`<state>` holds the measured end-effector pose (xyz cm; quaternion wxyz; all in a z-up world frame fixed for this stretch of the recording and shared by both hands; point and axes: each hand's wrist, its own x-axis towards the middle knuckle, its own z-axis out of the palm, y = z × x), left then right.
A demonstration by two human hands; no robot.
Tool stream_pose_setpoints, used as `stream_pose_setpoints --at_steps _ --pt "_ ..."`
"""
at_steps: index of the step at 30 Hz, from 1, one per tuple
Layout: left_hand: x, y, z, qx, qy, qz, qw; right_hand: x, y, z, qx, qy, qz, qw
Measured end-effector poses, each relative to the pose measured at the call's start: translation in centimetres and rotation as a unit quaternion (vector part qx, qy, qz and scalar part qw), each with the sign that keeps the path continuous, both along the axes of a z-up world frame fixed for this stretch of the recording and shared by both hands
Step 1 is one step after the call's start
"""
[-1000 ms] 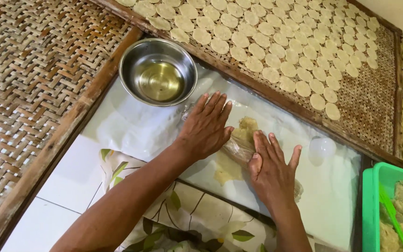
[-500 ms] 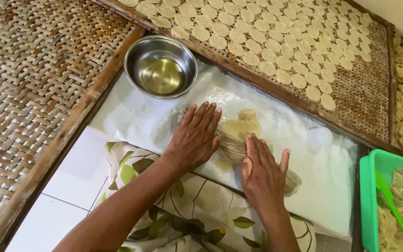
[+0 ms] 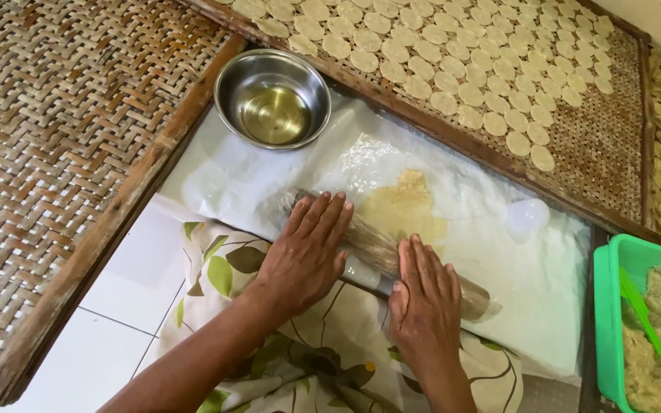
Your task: Flatten dough with a rolling pin and cut it into small circles using a circular mold.
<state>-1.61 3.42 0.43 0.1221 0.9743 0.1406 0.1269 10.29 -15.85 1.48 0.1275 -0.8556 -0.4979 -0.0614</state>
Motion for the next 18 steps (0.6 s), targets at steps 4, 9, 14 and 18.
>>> stream_pose_setpoints --at_steps 4,9,14,18 --pt "-1.5 -0.9 -0.2 -0.002 -0.019 -0.003 1.0 -1.1 -1.0 -0.5 -0.009 -0.008 -0.004 1.0" --pt "-0.1 0.2 -1.1 0.042 0.009 -0.018 0.999 0.5 -0.5 0.1 -0.005 0.0 -0.003 1.0" --pt "3.6 2.2 -0.2 0.092 0.141 -0.044 0.985 4.4 0.4 1.8 -0.044 0.1 0.038 0.993" --pt "6.4 3.3 -0.1 0.028 0.13 -0.077 0.988 8.5 0.4 1.7 -0.076 0.096 0.026 0.992"
